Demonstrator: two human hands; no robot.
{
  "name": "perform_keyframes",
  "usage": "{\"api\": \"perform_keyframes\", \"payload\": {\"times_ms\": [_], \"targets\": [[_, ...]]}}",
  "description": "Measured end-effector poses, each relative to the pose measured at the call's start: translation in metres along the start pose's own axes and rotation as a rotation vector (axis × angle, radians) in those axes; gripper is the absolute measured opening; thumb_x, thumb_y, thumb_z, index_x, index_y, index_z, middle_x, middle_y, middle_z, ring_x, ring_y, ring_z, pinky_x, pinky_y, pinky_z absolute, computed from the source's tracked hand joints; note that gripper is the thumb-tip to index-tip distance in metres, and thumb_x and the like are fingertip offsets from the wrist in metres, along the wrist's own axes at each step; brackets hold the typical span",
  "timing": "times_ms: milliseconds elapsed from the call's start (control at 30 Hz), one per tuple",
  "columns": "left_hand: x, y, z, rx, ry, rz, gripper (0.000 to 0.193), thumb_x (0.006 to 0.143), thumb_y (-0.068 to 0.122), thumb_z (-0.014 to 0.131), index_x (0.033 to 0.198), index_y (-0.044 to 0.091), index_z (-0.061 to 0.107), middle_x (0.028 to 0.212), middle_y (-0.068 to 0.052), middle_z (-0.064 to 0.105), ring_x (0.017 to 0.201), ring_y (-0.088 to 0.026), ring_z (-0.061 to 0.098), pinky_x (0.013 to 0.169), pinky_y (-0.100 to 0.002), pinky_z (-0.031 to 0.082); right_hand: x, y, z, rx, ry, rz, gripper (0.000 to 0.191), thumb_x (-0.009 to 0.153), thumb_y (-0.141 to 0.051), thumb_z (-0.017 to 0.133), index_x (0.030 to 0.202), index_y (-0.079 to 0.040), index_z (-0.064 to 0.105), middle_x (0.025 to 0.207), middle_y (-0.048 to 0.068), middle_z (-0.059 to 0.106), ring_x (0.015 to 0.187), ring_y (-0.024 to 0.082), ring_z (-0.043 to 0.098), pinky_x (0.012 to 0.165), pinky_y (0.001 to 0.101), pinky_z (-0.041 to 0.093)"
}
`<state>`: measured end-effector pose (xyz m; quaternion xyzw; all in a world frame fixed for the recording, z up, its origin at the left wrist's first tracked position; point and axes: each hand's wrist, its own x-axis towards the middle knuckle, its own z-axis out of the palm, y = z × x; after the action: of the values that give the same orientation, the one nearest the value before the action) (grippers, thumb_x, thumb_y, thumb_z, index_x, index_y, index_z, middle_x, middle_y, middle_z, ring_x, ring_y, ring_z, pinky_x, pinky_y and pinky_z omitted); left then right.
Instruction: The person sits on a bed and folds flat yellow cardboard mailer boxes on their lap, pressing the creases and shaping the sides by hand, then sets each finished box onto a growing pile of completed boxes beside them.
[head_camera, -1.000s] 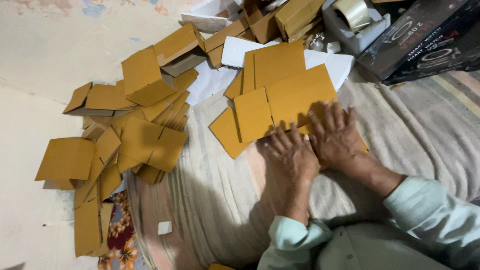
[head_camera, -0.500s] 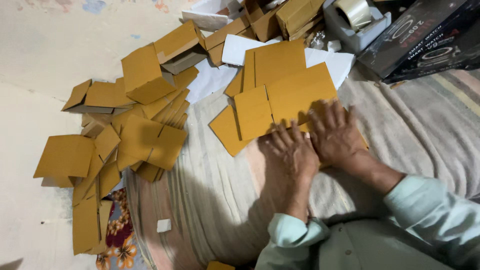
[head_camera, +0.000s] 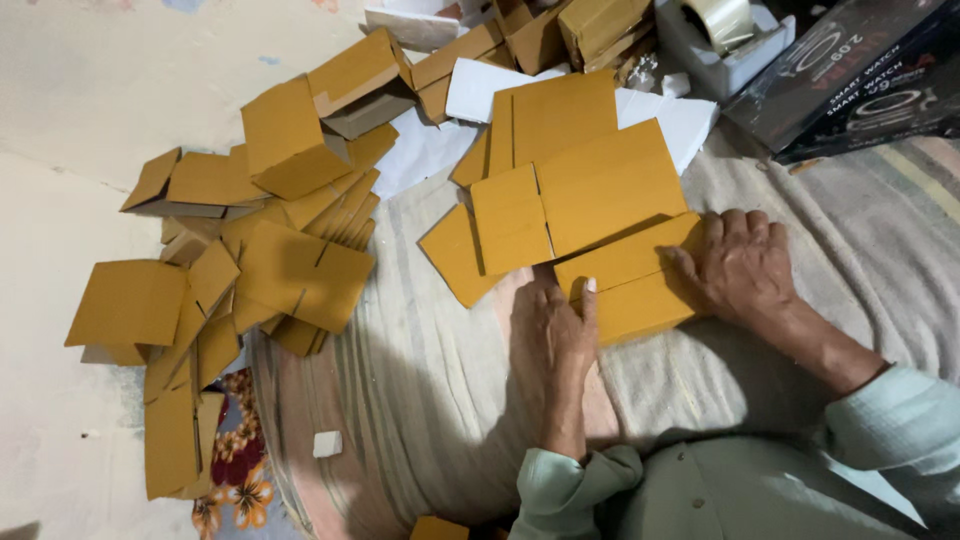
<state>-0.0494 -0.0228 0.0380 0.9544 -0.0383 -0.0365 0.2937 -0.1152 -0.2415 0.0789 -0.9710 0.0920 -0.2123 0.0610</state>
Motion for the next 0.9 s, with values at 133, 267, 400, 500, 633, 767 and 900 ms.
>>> {"api": "perform_keyframes", "payload": {"times_ms": [133,267,400,500,633,767,900], "targets": [[-0.004,0.004,-0.007,-0.302,-0.043,-0.052,0.084,0.090,0.057,0.056,0.153,0.004,0.039,0.147,-0.027,0.050,0.130,-0.042,0.053,0.107,-0.051,0.044,0.000,0.002,0.003,0.126,0.056,-0.008,0.083,0.094,-0.061,0.058,0.133,0.012,0.058,0.115,0.028,0.063,0.107,0.041,0.061,0.094,0.0489,0.048],[-0.014,0.015,-0.020,-0.509,0.050,0.134,0.069,0.090,0.037,0.074,0.140,-0.005,0.050,0.131,-0.026,0.064,0.117,-0.036,0.063,0.097,-0.045,0.052,-0.004,0.008,0.005,0.404,-0.064,0.027,0.084,0.096,-0.057,0.056,0.144,0.011,0.045,0.120,0.033,0.061,0.113,0.046,0.060,0.102,0.0550,0.046],[-0.009,0.021,-0.019,-0.937,-0.062,0.110,0.056,0.087,0.027,0.080,0.129,-0.005,0.061,0.120,-0.018,0.072,0.104,-0.024,0.070,0.089,-0.036,0.058,-0.008,0.009,0.005,0.497,-0.115,0.055,0.091,0.095,-0.055,0.056,0.154,0.009,0.031,0.130,0.036,0.055,0.118,0.048,0.057,0.103,0.0548,0.047],[-0.004,0.016,-0.010,-0.995,-0.078,0.159,0.059,0.087,0.023,0.084,0.133,-0.005,0.059,0.123,-0.017,0.070,0.108,-0.022,0.068,0.093,-0.035,0.057,-0.005,0.011,0.001,0.570,-0.097,0.019,0.095,0.094,-0.052,0.060,0.158,0.009,0.024,0.137,0.039,0.048,0.125,0.050,0.052,0.104,0.0551,0.044],[-0.001,0.006,-0.002,-1.133,-0.014,0.336,0.083,0.085,0.018,0.089,0.147,0.002,0.036,0.133,-0.014,0.059,0.119,-0.022,0.062,0.102,-0.034,0.055,0.009,0.025,-0.005,0.869,-0.040,-0.022,0.103,0.087,-0.049,0.071,0.157,0.009,0.022,0.140,0.034,0.047,0.130,0.045,0.050,0.106,0.0526,0.043],[0.005,0.007,-0.012,-0.858,0.147,0.563,0.089,0.082,0.020,0.090,0.148,0.001,0.034,0.137,-0.017,0.055,0.118,-0.026,0.062,0.099,-0.039,0.059,0.017,0.045,-0.006,0.777,0.125,-0.278,0.079,0.084,-0.045,0.074,0.145,-0.003,0.045,0.140,0.021,0.052,0.132,0.037,0.054,0.110,0.0466,0.047],[-0.014,0.006,-0.032,-0.534,0.241,0.852,0.069,0.085,0.037,0.082,0.133,-0.003,0.051,0.130,-0.020,0.062,0.123,-0.029,0.062,0.104,-0.041,0.053,-0.005,0.062,-0.003,0.803,0.025,-0.389,0.054,0.085,-0.035,0.071,0.127,-0.004,0.057,0.132,0.017,0.058,0.124,0.035,0.057,0.104,0.0445,0.048]]}}
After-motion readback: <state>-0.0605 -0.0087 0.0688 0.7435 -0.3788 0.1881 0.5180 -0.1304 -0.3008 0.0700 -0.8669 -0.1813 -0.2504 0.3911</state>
